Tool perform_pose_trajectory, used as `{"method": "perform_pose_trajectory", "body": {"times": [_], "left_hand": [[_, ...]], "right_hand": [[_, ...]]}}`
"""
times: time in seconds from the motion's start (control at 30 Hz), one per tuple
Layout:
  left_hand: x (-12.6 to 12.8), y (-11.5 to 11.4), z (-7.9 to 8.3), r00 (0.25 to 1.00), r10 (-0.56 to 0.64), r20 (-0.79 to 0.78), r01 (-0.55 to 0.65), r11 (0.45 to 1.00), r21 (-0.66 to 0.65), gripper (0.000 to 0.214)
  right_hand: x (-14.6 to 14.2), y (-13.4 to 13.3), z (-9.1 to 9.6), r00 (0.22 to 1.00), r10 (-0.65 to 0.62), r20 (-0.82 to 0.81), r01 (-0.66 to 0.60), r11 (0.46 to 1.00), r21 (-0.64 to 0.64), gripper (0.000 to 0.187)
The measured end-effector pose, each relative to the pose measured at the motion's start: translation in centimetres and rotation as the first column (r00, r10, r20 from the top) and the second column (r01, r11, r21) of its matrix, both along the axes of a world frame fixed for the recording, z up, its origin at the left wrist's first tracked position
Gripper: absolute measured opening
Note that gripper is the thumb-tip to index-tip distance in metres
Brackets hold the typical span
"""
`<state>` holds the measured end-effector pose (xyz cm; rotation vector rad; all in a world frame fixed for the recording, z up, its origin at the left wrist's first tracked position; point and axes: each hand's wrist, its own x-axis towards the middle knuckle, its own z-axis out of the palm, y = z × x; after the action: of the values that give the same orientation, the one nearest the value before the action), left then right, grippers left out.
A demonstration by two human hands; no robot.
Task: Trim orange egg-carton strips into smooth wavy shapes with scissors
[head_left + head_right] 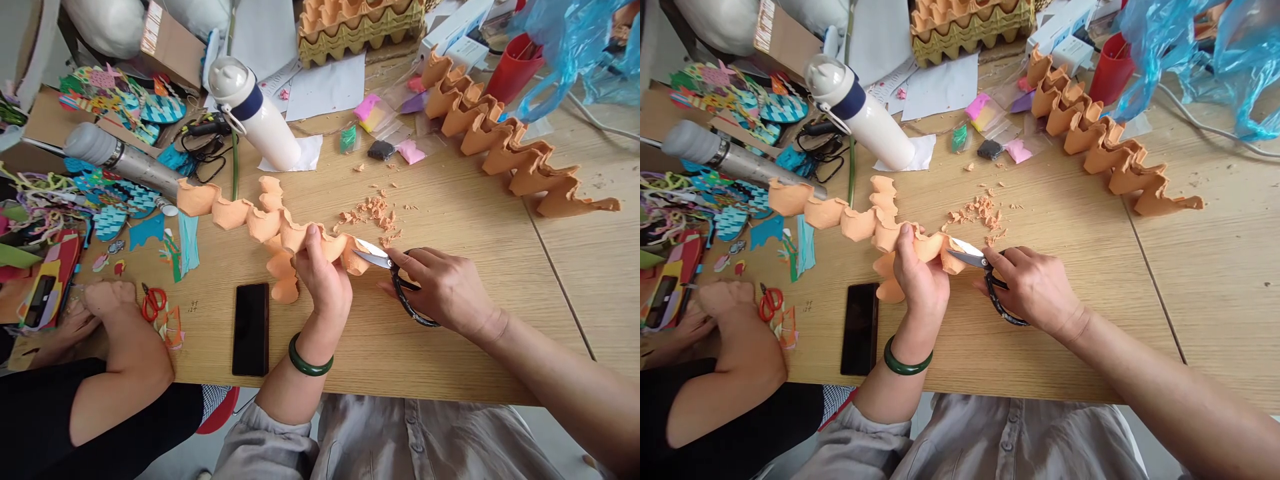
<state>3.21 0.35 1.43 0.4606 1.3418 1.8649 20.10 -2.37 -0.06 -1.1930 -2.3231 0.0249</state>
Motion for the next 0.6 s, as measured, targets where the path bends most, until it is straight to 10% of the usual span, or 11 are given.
{"method": "perform_pose_trajectory", "body": {"times": [0.6], "left_hand": [[0.98,-0.53,0.12,0.998,-0.025,-0.065,0.026,0.999,0.018,0.030]], "right_hand": [[-0.25,-0.05,-0.07,0.996,-0.089,0.020,0.090,0.990,-0.107,0.049]]}}
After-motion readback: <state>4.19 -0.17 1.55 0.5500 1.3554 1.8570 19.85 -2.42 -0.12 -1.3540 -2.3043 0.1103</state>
